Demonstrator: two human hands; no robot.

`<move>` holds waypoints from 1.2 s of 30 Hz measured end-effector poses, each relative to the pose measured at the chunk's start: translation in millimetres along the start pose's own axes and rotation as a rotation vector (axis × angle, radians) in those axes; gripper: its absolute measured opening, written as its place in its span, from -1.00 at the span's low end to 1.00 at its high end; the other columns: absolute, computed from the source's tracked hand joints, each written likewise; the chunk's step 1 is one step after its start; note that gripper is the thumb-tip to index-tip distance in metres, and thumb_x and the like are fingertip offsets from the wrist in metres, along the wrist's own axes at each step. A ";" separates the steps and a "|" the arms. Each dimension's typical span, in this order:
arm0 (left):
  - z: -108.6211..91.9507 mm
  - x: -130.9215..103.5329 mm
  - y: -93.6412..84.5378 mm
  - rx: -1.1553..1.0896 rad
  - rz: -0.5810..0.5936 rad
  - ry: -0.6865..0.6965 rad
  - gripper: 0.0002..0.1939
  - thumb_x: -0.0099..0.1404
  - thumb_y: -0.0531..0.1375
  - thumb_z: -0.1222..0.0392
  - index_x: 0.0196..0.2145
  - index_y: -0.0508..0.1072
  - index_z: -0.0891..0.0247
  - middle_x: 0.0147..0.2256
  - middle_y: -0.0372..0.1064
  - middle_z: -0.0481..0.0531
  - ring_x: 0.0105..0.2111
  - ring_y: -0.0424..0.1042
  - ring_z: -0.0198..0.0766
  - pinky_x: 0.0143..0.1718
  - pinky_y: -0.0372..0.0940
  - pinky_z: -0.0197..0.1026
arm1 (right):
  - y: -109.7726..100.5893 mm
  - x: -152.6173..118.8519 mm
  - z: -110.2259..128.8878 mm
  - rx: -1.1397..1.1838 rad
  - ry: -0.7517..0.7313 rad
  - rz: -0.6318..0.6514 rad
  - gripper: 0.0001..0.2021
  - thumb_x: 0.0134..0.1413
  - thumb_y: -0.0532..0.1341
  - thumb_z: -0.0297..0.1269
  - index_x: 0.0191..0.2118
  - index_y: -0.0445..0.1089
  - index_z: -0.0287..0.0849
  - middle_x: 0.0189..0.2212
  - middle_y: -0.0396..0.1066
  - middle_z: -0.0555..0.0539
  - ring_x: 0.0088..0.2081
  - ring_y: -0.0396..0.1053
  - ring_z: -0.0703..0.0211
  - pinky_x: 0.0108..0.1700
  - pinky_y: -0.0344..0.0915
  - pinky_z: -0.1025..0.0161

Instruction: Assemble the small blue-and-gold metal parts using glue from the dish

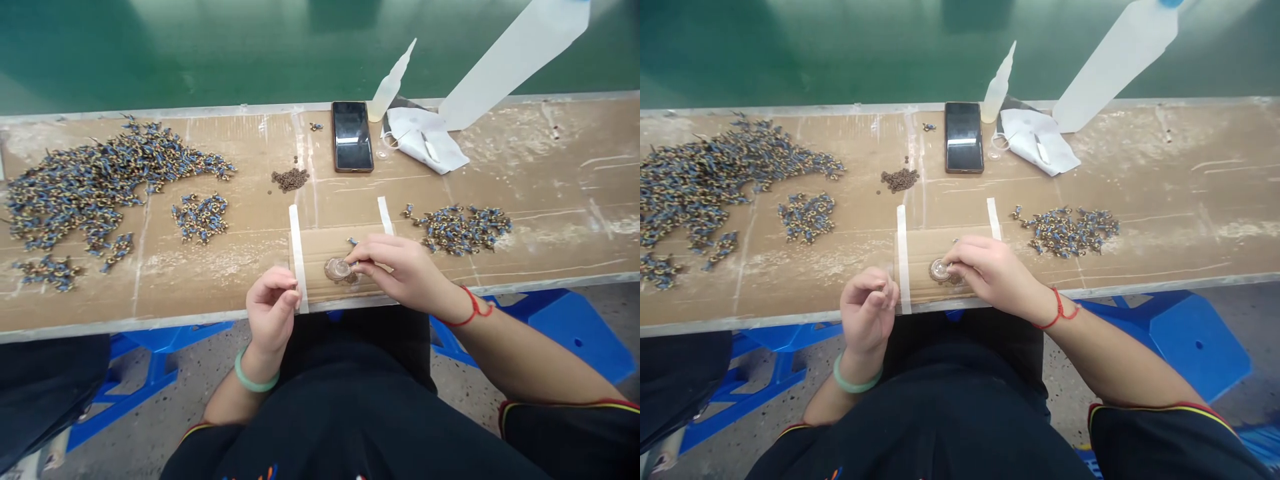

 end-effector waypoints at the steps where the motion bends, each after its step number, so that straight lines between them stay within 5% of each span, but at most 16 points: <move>1: -0.5 0.0 0.2 0.001 0.001 0.002 -0.90 0.33 0.46 0.12 -0.24 0.68 0.16 -0.44 0.36 -0.09 -0.59 0.24 -0.49 -0.61 0.16 -0.43 | -0.8 0.2 0.3 -0.001 -0.001 -0.001 -0.84 0.39 0.20 -0.49 -0.20 0.50 -0.13 -0.35 0.60 -0.07 -0.33 0.55 0.16 -0.27 0.47 0.27; 27: 1.8 -4.0 -4.5 0.049 -0.031 0.017 -0.92 0.31 0.48 0.13 -0.23 0.71 0.09 -0.41 0.43 -0.07 -0.56 0.18 -0.45 -0.54 0.17 -0.34 | -3.3 2.3 2.6 -0.101 -0.026 0.029 -0.82 0.40 0.17 -0.48 -0.19 0.50 -0.13 -0.34 0.59 -0.10 -0.33 0.56 0.13 -0.28 0.49 0.24; 36: -1.4 -6.4 -7.2 0.150 -0.062 0.049 -0.88 0.32 0.47 0.08 -0.25 0.69 0.12 -0.43 0.43 -0.06 -0.55 0.25 -0.42 -0.51 0.22 -0.32 | -8.9 -4.4 -3.8 0.058 0.094 -0.060 -0.84 0.40 0.23 -0.43 -0.18 0.55 -0.11 -0.32 0.61 -0.08 -0.28 0.56 0.12 -0.22 0.50 0.22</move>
Point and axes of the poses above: each hand's wrist, its own x-axis towards the middle knuckle, its own y-axis out of the palm, z = x × y, the point moved 9 cm from there along x, towards the middle knuckle
